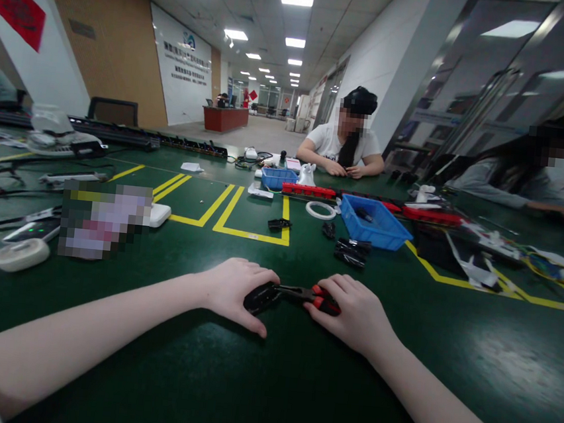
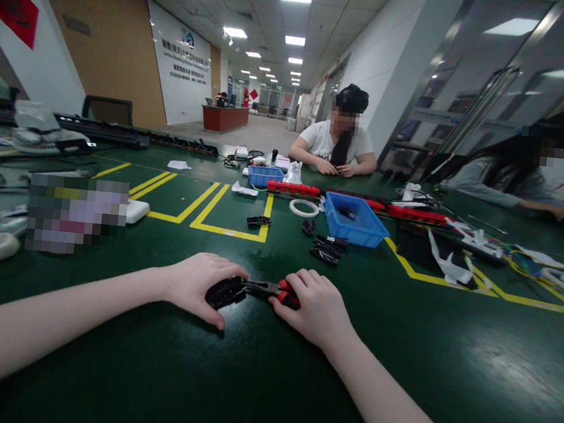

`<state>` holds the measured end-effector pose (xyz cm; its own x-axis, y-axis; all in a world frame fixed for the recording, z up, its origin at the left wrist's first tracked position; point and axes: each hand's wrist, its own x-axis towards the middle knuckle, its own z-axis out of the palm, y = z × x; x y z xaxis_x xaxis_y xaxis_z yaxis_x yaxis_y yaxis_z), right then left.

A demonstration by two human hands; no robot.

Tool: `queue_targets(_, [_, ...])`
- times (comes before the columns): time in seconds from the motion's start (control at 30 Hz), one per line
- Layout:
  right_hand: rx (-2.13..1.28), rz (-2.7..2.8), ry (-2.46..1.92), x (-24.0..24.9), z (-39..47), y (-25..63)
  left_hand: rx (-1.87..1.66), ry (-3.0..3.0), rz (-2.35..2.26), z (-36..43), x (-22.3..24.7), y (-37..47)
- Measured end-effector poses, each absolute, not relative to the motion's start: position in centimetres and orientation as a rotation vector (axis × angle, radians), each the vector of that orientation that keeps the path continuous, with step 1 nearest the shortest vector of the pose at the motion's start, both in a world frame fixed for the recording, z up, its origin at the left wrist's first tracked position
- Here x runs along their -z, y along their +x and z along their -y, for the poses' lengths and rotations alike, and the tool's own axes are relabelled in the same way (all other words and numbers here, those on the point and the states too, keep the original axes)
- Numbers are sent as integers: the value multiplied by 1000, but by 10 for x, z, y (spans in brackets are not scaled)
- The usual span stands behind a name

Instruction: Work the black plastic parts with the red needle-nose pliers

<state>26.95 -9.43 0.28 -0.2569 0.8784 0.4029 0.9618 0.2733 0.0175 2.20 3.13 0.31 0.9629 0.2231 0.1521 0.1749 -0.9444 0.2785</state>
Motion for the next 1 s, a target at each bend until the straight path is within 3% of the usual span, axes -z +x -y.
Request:
queue_targets(0.33, [381,2175,-1703,-5,98,272,-204,2806,-160,-41,-8,16])
queue_targets(1.0, [35,2023,-1766,-6,97,288,-207,2859,-440,-33,-6,18])
